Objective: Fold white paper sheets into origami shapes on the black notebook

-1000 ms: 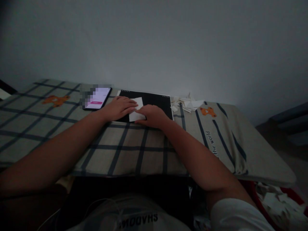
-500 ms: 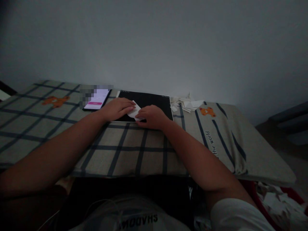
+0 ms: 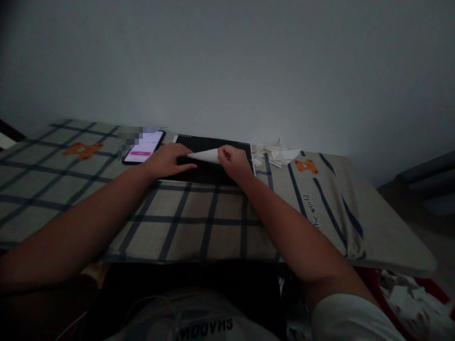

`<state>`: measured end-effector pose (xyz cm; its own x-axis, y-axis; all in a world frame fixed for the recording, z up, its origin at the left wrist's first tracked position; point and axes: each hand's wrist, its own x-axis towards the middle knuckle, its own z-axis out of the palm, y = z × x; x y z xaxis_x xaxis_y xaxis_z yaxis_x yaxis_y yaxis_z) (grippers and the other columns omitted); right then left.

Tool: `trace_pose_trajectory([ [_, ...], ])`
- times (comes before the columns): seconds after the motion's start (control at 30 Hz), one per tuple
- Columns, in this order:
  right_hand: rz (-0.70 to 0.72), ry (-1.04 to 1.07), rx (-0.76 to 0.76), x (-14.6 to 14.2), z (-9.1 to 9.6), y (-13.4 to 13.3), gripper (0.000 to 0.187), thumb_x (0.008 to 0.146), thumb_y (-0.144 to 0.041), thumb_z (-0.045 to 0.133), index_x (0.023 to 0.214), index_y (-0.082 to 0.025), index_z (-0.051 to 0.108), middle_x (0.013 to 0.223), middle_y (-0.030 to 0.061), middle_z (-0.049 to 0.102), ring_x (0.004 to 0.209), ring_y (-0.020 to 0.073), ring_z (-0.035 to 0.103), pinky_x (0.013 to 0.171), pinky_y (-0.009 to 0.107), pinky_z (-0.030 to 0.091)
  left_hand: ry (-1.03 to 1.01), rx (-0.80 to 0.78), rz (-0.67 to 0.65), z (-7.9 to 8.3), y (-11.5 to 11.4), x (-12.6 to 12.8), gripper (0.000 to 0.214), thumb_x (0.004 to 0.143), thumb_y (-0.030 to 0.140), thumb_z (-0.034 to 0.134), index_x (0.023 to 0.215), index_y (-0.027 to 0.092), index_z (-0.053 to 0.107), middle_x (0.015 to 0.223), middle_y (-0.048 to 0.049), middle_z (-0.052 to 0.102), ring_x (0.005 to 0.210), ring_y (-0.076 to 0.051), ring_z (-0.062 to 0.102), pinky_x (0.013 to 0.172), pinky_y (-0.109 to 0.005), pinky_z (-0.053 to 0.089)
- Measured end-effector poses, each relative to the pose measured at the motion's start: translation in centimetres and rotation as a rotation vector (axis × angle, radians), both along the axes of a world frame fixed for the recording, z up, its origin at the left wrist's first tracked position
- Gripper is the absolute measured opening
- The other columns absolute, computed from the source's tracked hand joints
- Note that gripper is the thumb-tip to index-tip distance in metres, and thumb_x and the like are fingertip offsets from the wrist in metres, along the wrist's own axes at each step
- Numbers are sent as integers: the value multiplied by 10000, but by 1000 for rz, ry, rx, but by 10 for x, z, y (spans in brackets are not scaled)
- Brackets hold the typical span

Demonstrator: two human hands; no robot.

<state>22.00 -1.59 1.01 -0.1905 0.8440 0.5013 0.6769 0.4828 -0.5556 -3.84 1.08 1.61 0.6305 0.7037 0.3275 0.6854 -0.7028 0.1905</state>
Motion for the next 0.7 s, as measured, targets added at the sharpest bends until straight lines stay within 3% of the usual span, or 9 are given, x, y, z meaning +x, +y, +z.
trace_pose_trajectory([
  [0.17,-100,226,-65,6,-6,12,342,957,-414,441,833,-193,672,807,49,686,827,214,616,773,325,476,-278,-69,213,-2,0,0,446,895,564,596,1099,197,746,999,-72,760,859,-222,665,789,-347,504],
  [0.33,-63,307,-155,9,-15,21,346,927,-469,487,885,-191,690,834,50,691,830,207,628,763,333,492,-348,-141,233,-8,4,0,483,859,573,661,1159,199,713,987,-62,734,796,-193,623,727,-333,488],
  [0.47,15,287,-204,9,-15,19,416,841,-454,634,1115,-156,726,825,44,692,741,183,600,717,324,489,-305,-197,220,-11,6,1,459,843,536,687,1157,202,712,941,-49,721,763,-190,611,693,-320,470],
  [0.57,36,134,-197,9,-11,16,446,773,-376,711,1155,-146,743,821,41,697,705,175,570,710,327,478,-293,-174,220,-10,4,3,471,872,473,669,1263,211,672,1054,-58,718,835,-204,628,765,-339,499],
  [0.7,-6,16,-200,8,-9,14,277,752,-289,701,988,-155,761,828,43,707,706,175,569,720,328,467,-269,-15,216,-7,2,3,510,927,407,620,1404,228,585,1290,-88,647,1115,-250,600,999,-407,483],
])
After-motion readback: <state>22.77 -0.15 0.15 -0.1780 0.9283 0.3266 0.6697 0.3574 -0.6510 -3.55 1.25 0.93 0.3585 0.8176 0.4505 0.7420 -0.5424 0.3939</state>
